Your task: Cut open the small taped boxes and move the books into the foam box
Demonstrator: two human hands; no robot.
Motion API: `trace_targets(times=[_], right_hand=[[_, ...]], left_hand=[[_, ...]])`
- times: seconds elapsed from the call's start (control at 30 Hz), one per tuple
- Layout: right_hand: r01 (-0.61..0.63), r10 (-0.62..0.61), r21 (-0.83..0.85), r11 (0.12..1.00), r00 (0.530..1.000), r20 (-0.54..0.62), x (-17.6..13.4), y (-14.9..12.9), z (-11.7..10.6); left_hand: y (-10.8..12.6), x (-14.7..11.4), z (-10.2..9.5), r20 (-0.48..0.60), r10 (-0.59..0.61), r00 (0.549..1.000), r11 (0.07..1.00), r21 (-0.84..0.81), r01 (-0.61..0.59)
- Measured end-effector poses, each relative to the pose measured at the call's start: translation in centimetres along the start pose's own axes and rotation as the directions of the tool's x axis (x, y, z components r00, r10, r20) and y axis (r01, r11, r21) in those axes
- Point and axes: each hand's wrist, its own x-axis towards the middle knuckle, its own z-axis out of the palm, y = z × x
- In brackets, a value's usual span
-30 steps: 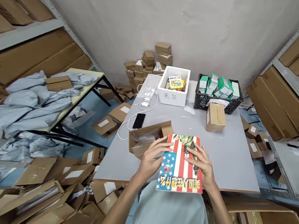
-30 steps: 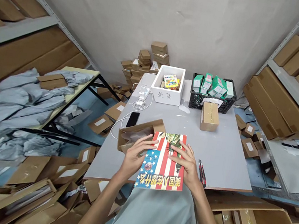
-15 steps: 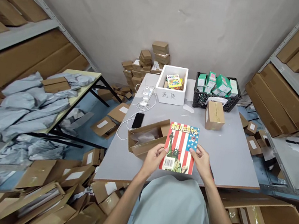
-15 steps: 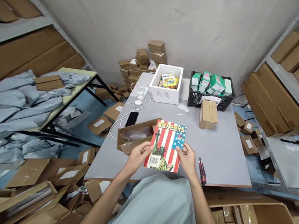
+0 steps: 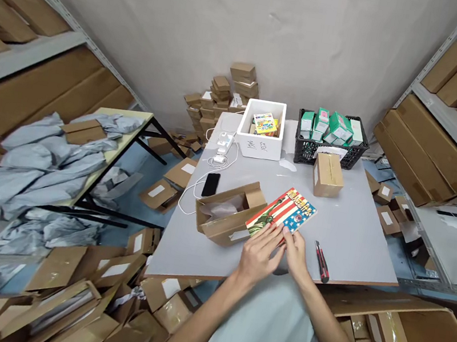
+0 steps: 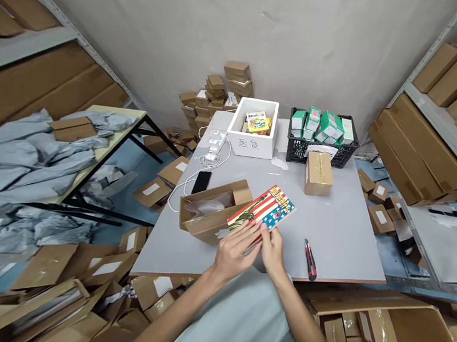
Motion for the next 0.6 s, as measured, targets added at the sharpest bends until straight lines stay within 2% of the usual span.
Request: trace_targets(times=[0.07, 0.1, 0.17, 0.2, 0.27, 0.33, 0.37, 0.47, 0.6], right_hand=[[-0.043, 0.044, 0.025, 0.999, 0.998, -0.051, 0.4, -0.4, -1.2], [-0.067, 0.07, 0.05, 0.997, 0.996, -0.058, 0.6, -0.6, -1.9], [-0.121, 0.126, 0.113, 0.986, 0.991, -0.04, 0.8, -1.2, -3.1], [-0.149, 0.154, 0.144, 0.978, 0.988, -0.023, 0.8, -1.5, -3.5], [-0.192, 0.194, 0.185, 0.964, 0.981, 0.008, 0.7, -2.2, -4.0], [-0.209, 0.207, 0.198, 0.958, 0.978, 0.028, 0.6, -2.5, -4.1], [-0.212, 0.21, 0.203, 0.956, 0.977, 0.036, 0.7, -2.5, -4.1], [-0.273, 0.27, 0.226, 0.935, 0.962, 0.044, 1.4, -1.7, -4.2], [-0.423, 0.424, 0.288, 0.859, 0.904, 0.06, 3.1, 0.6, -4.9]], left_hand=[[-0.2, 0.6, -0.8, -0.006, -0.009, 1.0, 1.0, 0.003, 0.009], [-0.6, 1.1, -1.5, -0.047, -0.058, 0.997, 0.998, -0.001, 0.058], [-1.6, 2.0, -3.0, -0.144, -0.245, 0.959, 0.969, -0.057, 0.239], [-2.1, 2.5, -3.7, -0.141, -0.353, 0.925, 0.933, -0.125, 0.337], [-2.9, 3.0, -4.6, -0.009, -0.502, 0.865, 0.828, -0.292, 0.478], [-3.0, 3.0, -4.9, 0.171, -0.541, 0.824, 0.708, -0.435, 0.556], [-2.8, 3.0, -4.9, 0.228, -0.548, 0.805, 0.653, -0.484, 0.582], [-2.1, 2.9, -4.4, 0.282, -0.587, 0.758, 0.534, -0.569, 0.625], [-2.2, 3.7, -3.6, 0.329, -0.614, 0.717, 0.397, -0.657, 0.641]])
